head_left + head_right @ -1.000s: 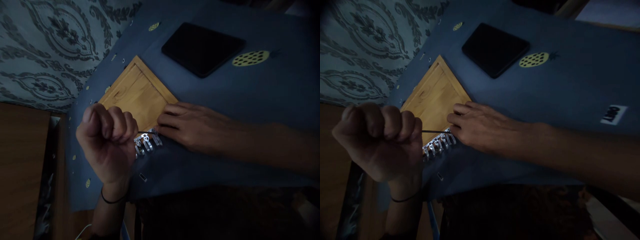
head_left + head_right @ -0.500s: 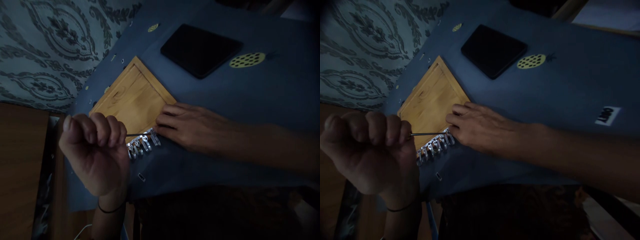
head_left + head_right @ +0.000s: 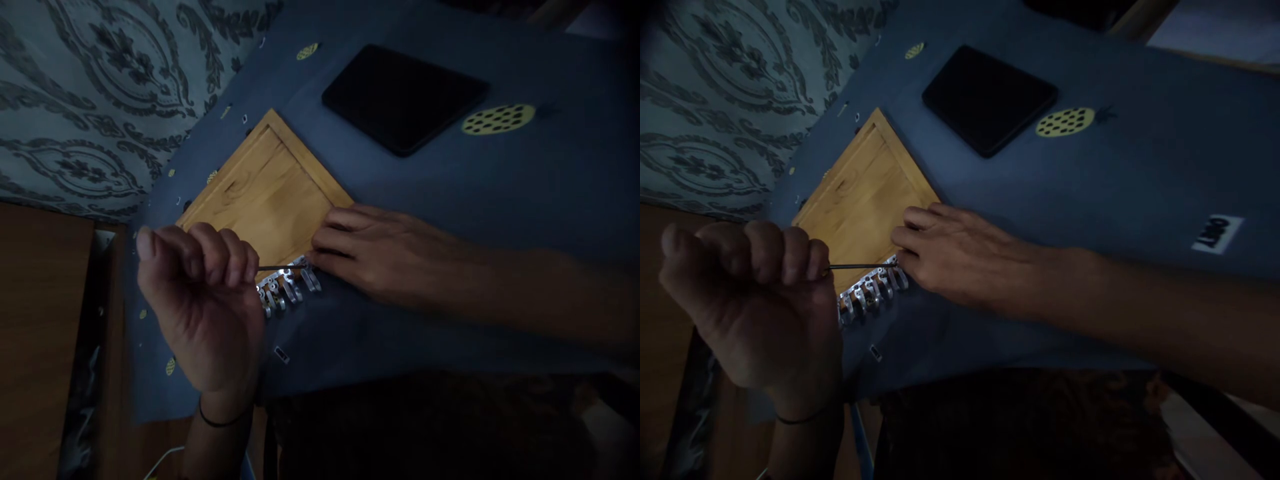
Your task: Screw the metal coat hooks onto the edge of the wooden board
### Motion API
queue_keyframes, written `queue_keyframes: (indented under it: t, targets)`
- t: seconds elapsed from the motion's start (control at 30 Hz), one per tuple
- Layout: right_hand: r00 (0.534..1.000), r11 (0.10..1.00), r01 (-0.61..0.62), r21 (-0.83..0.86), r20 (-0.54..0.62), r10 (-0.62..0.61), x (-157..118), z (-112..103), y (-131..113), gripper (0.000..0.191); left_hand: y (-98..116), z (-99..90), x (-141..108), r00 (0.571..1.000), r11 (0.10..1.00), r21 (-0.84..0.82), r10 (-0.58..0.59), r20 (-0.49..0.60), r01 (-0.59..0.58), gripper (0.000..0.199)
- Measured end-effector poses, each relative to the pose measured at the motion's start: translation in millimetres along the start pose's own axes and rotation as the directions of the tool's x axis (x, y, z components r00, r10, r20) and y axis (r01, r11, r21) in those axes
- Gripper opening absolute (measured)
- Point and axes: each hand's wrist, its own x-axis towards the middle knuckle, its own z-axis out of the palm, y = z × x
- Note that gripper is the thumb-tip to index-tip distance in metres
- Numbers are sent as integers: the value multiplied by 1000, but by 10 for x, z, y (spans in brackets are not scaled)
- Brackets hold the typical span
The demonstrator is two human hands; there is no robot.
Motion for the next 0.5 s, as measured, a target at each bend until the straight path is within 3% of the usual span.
queue_keyframes:
  t: [0.3,0.5]
  targets:
    - [1000,1000,5,8,-6,-4,-5,8,4,24,31,69,-101,999,984,177,36,-26,-31,37]
    - [999,999,-10,44,43,8,3,-38,-5,27,13,47,-226,973,934,278,202,115,-227,22]
